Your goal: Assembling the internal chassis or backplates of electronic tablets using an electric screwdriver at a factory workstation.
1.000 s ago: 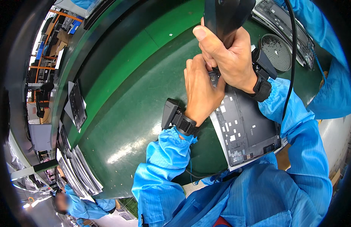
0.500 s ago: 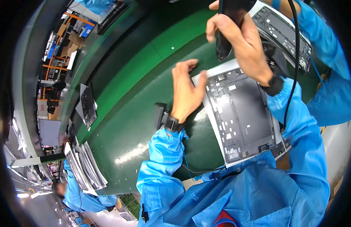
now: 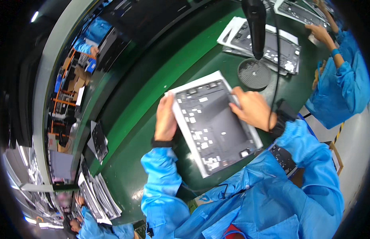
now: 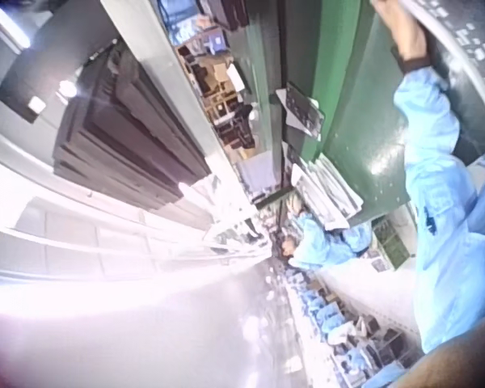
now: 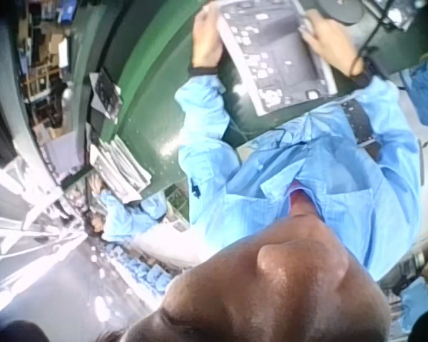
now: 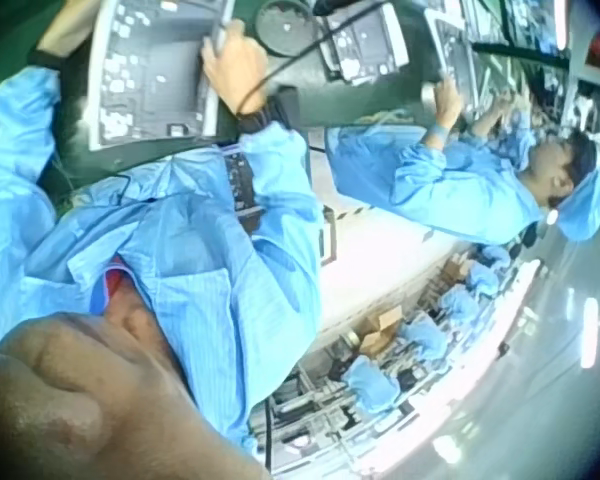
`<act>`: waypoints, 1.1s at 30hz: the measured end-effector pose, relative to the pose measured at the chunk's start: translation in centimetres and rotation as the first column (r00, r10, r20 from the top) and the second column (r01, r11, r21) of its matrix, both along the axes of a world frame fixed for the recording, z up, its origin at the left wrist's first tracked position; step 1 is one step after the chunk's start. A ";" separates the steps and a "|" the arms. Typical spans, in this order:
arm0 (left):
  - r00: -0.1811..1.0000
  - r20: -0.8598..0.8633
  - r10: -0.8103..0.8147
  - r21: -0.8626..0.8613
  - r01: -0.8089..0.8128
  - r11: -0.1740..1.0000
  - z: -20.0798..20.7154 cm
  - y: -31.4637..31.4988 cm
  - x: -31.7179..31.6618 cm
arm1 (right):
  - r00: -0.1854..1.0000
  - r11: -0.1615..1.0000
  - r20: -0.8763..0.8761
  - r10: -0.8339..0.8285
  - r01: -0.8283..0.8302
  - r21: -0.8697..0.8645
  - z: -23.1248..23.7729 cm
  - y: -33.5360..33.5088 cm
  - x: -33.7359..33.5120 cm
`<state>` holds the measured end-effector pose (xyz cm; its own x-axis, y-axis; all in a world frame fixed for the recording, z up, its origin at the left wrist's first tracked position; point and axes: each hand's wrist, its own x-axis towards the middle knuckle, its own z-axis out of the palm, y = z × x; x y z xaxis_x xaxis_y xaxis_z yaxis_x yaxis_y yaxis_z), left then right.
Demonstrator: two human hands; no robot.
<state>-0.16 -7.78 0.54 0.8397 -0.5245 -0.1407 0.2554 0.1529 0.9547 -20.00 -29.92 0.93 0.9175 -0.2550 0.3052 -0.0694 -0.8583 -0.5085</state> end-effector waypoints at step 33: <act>0.788 0.473 -0.394 0.610 0.029 0.792 3.3 -27.2 4.5 | 0.859 0.890 0.500 -0.112 0.311 -0.334 2.7 -18.3 -9.7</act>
<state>4.35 -34.96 3.79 0.7329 -0.6802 -0.0122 -0.3812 -0.4255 0.8207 -29.65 -48.22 3.65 0.5845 -0.1947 0.7877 -0.1193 -0.9809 -0.1540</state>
